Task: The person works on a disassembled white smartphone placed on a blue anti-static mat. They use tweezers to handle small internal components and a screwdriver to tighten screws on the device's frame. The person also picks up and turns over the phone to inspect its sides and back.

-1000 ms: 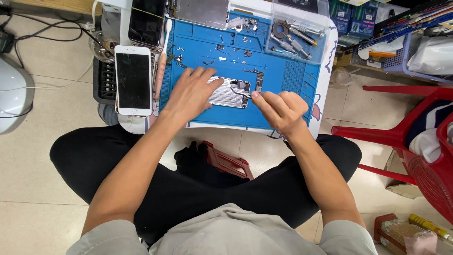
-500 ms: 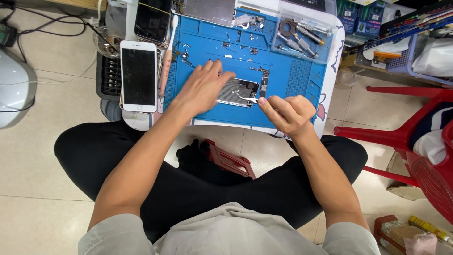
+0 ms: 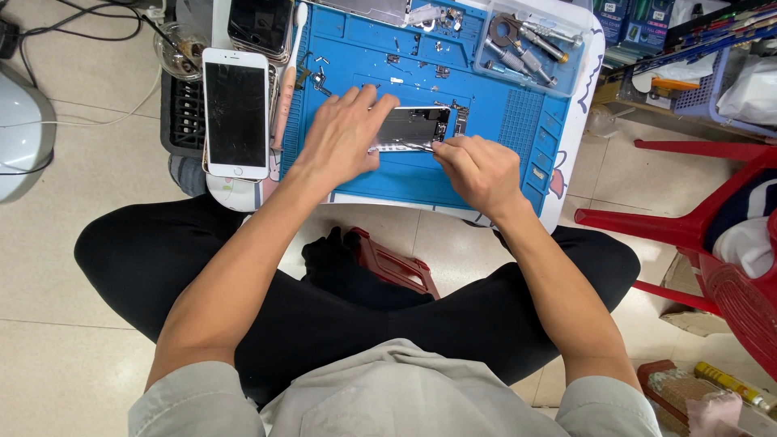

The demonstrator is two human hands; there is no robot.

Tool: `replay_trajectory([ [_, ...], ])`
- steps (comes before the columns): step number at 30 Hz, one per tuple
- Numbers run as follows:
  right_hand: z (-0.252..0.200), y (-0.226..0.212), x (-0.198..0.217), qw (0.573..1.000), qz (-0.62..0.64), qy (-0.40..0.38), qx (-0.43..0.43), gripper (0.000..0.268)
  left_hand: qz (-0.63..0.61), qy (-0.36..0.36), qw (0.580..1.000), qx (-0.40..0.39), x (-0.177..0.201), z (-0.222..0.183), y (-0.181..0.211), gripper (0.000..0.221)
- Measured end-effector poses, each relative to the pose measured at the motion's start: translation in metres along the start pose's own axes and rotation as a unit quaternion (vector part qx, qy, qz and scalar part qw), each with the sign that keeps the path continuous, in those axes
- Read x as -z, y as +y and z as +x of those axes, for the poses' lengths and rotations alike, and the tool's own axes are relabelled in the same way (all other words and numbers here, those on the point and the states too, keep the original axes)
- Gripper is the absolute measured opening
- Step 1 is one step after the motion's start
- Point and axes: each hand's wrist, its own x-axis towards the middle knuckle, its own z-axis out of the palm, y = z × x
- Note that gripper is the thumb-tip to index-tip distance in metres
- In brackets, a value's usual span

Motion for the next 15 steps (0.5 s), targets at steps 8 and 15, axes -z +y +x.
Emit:
replay_trajectory([
  [8,-0.007,-0.009,-0.015,0.997,0.02,-0.078,-0.014,0.007,0.039,0.023,0.999,-0.014,-0.003,0.001,0.001,0.071],
  [15,-0.013,-0.012,-0.023,0.994,-0.005,-0.111,-0.01,0.01,0.05,0.037,0.998,-0.016,-0.004,-0.003,0.004,0.069],
])
